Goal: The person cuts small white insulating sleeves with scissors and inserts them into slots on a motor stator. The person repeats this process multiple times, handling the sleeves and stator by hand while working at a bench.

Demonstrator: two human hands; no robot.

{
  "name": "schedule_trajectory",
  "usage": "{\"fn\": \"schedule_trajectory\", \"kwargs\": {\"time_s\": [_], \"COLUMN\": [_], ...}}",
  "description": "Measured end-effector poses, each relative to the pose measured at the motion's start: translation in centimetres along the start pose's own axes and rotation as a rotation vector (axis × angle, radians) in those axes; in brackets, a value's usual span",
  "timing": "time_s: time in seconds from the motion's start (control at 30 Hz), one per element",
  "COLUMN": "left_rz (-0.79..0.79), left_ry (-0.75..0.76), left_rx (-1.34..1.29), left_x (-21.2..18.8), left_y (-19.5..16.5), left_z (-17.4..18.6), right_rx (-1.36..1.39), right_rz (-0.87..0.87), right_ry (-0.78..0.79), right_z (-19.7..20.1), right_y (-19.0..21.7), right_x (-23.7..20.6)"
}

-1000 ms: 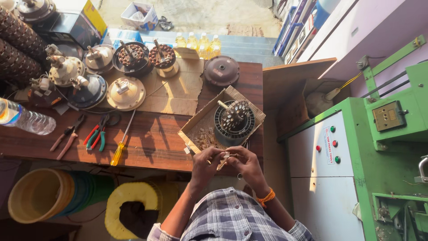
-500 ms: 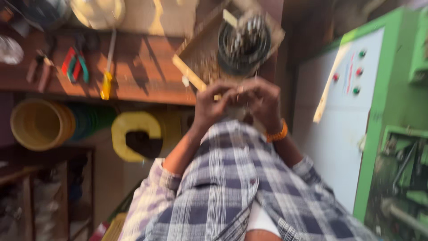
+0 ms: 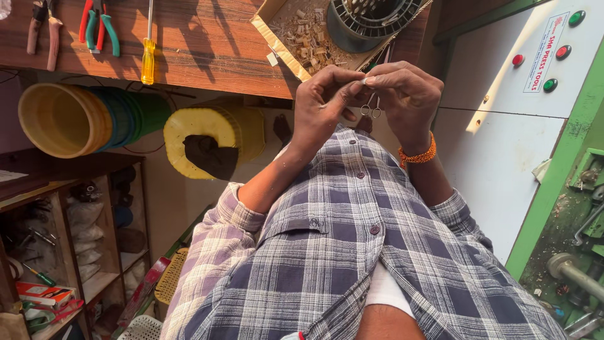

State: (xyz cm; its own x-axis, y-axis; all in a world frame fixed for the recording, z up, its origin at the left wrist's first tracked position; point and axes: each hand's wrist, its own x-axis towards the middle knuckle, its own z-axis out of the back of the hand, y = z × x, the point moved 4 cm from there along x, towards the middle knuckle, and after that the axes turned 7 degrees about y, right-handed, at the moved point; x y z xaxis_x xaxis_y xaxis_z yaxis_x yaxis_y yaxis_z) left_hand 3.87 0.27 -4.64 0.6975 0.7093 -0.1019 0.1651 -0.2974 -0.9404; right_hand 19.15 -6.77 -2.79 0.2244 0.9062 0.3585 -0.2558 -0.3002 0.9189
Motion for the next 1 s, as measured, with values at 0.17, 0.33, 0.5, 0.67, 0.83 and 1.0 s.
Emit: {"fn": "schedule_trajectory", "kwargs": {"time_s": [0.17,0.33,0.5,0.67,0.83,1.0], "left_rz": [-0.041,-0.125,-0.303,-0.402,-0.440,-0.404], "left_ry": [-0.039,-0.110,-0.174,-0.208,-0.231,-0.246], "left_rx": [-0.019,0.064,0.413,0.587,0.658,0.680], "left_x": [-0.2,-0.3,-0.8,-0.6,-0.6,-0.5], "left_y": [0.4,-0.3,-1.7,-2.2,-2.2,-1.6], "left_z": [-0.5,-0.7,-0.8,-0.6,-0.3,0.0], "right_rx": [0.000,0.084,0.112,0.185,0.263,0.282], "right_rz": [0.040,-0.052,-0.204,-0.326,-0.359,-0.385], "right_ry": [-0.013,0.012,-0.038,-0.068,-0.103,-0.121], "right_z": [0.0,-0.2,-0.4,-1.1,-2.1,-2.8], "right_y": [-0.1,0.1,-0.2,-0.7,-0.8,-1.3], "right_x": [0.1,0.3,0.2,0.2,0.2,0.0]}}
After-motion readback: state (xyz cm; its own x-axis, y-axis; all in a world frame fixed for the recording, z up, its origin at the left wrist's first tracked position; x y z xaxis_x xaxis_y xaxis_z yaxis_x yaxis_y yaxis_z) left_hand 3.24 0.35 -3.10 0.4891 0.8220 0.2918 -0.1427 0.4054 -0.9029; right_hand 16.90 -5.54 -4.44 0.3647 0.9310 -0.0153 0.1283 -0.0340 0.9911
